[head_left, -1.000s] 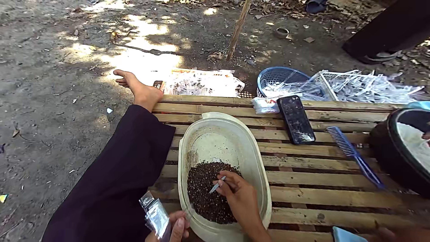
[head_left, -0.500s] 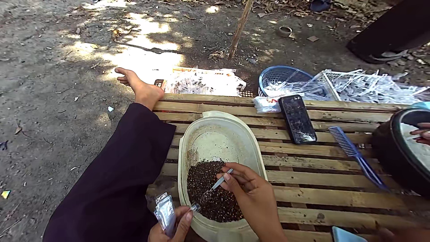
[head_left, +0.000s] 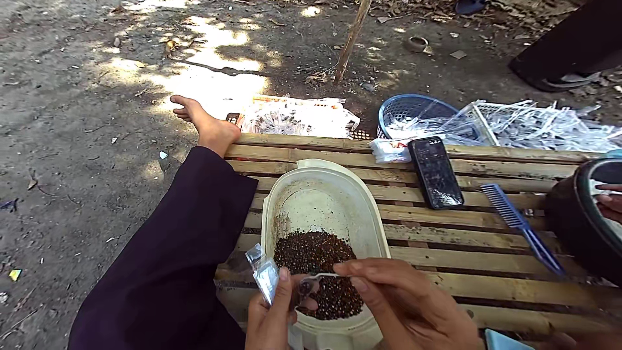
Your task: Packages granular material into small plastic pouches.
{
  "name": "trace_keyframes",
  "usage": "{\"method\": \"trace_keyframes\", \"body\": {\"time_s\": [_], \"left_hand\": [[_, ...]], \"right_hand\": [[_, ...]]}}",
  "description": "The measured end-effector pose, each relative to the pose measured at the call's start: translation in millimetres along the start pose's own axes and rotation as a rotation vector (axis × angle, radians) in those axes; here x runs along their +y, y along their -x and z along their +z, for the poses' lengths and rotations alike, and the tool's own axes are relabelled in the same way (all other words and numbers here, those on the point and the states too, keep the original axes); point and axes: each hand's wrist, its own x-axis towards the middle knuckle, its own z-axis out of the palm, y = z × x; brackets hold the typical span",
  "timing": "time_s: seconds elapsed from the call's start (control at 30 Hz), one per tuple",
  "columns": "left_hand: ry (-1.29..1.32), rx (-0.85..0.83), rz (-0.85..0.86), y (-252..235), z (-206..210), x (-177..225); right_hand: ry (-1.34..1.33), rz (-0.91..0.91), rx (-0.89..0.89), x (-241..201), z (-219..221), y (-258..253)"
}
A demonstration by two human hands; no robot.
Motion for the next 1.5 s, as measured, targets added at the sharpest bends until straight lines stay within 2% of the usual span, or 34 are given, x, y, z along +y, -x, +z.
{"method": "trace_keyframes", "body": {"time_s": [0.07,0.17,0.3,0.4,0.47,0.63,0.8,0.83,0.9,1.0,1.07,1.17,1.37,1.5], "left_hand": [[0.052,0.007,-0.03,-5,3,2],[0.087,-0.006,-0.009,-7,7,2],[0.086,-0.098,0.099,-3,16,3],[0.092,-0.133,0.175,-1,19,0],[0.128,-0.07,0.212,-5,16,-5],[0.252,0.215,0.235,-27,-9,0],[-0.005,0.386,0.456,-39,-28,18],[-0.065,0.366,0.539,-39,-27,21],[-0.136,0.161,0.709,-35,-19,26],[-0.259,-0.31,0.771,-21,10,36],[-0.31,-0.489,0.798,-17,32,38],[-0.412,-0.521,0.806,-9,53,34],[-0.513,-0.616,0.511,7,56,17],[-0.573,-0.684,0.375,17,43,3]], "right_hand": [[-0.058,-0.018,0.056,-9,-8,-8],[-0.097,0.063,0.146,-8,-12,-16],[0.02,0.191,-0.123,9,-10,-11],[0.051,0.181,-0.126,11,-1,-11],[0.036,0.144,-0.08,4,-4,-16],[0.102,0.084,0.043,-27,-28,-37],[0.18,0.001,-0.016,-45,-45,-45],[0.214,-0.008,-0.062,-48,-47,-46],[0.263,-0.014,-0.168,-52,-48,-49],[0.267,-0.027,-0.251,-53,-40,-52],[0.282,-0.033,-0.251,-54,-35,-54],[0.408,-0.035,-0.185,-57,-36,-62],[0.629,-0.157,0.096,-45,-46,-84],[0.693,-0.072,0.289,-38,-63,-102]]}}
